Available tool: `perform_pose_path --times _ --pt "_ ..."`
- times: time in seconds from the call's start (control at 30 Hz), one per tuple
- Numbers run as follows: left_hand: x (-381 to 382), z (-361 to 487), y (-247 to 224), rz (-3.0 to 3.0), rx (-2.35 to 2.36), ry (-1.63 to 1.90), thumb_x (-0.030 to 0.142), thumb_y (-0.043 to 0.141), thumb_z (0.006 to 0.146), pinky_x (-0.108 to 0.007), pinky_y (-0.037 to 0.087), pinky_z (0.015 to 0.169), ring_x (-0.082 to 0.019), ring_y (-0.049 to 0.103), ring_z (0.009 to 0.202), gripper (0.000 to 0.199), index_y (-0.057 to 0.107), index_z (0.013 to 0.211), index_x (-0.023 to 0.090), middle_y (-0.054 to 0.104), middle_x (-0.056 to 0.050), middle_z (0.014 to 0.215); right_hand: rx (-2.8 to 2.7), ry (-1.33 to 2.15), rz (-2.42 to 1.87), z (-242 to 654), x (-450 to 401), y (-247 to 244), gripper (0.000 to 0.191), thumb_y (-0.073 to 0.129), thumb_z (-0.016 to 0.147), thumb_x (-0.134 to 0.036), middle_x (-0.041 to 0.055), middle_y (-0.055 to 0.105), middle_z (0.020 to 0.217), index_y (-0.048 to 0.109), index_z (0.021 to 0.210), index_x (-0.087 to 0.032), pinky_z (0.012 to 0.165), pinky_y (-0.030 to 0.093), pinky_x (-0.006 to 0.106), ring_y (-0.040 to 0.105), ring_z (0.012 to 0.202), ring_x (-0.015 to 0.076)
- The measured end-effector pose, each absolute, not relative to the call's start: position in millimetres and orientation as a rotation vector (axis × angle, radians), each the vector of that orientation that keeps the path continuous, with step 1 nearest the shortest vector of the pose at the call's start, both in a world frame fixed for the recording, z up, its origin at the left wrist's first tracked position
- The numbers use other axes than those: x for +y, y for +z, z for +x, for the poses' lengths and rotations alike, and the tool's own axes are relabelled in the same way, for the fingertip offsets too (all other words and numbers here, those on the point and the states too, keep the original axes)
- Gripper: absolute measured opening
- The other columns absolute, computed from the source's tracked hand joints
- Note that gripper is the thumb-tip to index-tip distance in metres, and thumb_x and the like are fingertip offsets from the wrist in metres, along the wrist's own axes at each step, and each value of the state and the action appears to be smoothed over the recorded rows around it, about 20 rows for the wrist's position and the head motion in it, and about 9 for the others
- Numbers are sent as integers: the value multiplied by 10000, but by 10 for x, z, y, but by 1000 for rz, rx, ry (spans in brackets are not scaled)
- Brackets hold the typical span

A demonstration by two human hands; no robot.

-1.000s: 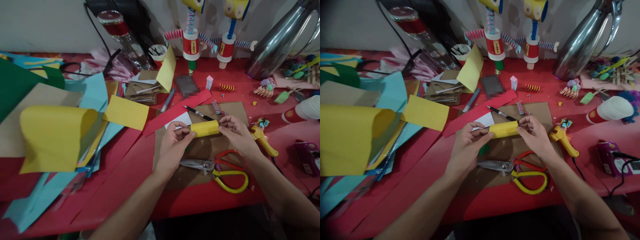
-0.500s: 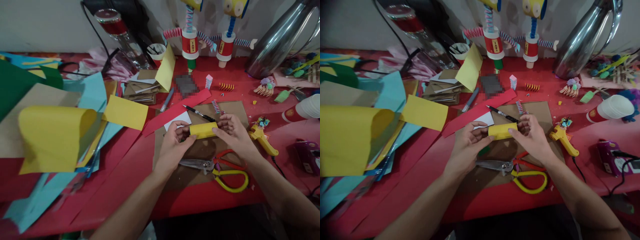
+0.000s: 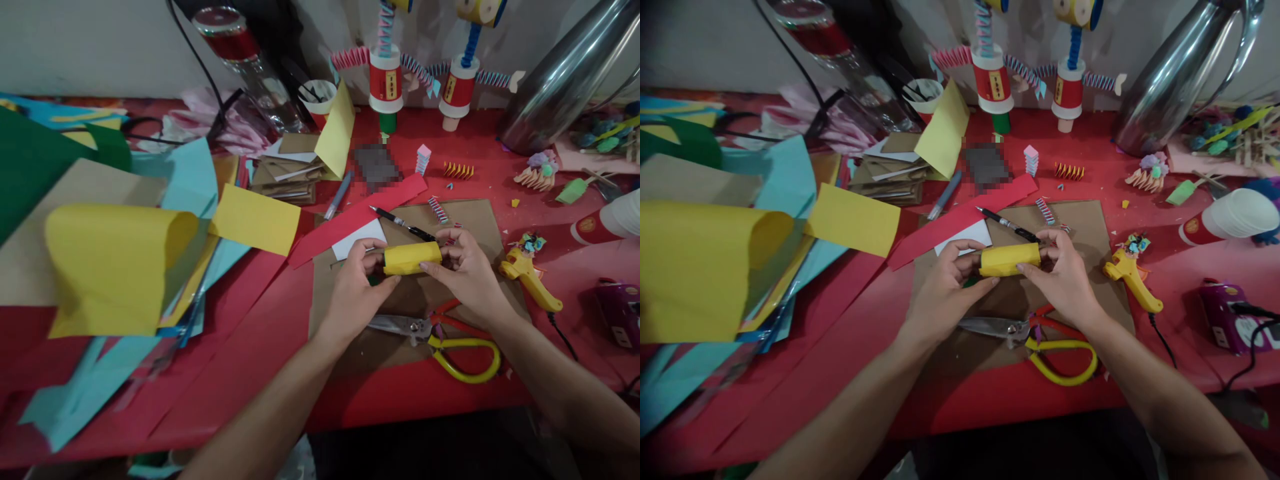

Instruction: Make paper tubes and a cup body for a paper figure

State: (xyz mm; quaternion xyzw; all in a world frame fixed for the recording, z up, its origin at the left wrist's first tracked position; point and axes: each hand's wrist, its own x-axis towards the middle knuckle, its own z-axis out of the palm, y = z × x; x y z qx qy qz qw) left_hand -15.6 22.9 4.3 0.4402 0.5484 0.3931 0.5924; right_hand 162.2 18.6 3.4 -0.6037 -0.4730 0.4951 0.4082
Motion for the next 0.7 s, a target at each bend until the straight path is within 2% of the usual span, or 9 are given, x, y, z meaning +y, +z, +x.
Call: perform_pose_path --times 0.27,0.7 --pt "241 -164 61 1049 1326 901 157 729 632 -281 468 693 -162 653 727 425 529 1000 227 711 14 772 -1214 1266 -1488 1662 201 6 459 747 687 -332 -38 672 749 518 1074 -245 638 493 306 660 684 166" --pt "235 -170 52 1075 1329 885 167 718 651 -284 464 701 -157 643 723 430 517 1027 223 701 23 763 -1217 1280 -1468 1676 221 6 411 745 677 -315 -28 675 747 546 1030 -242 650 514 309 665 703 169"
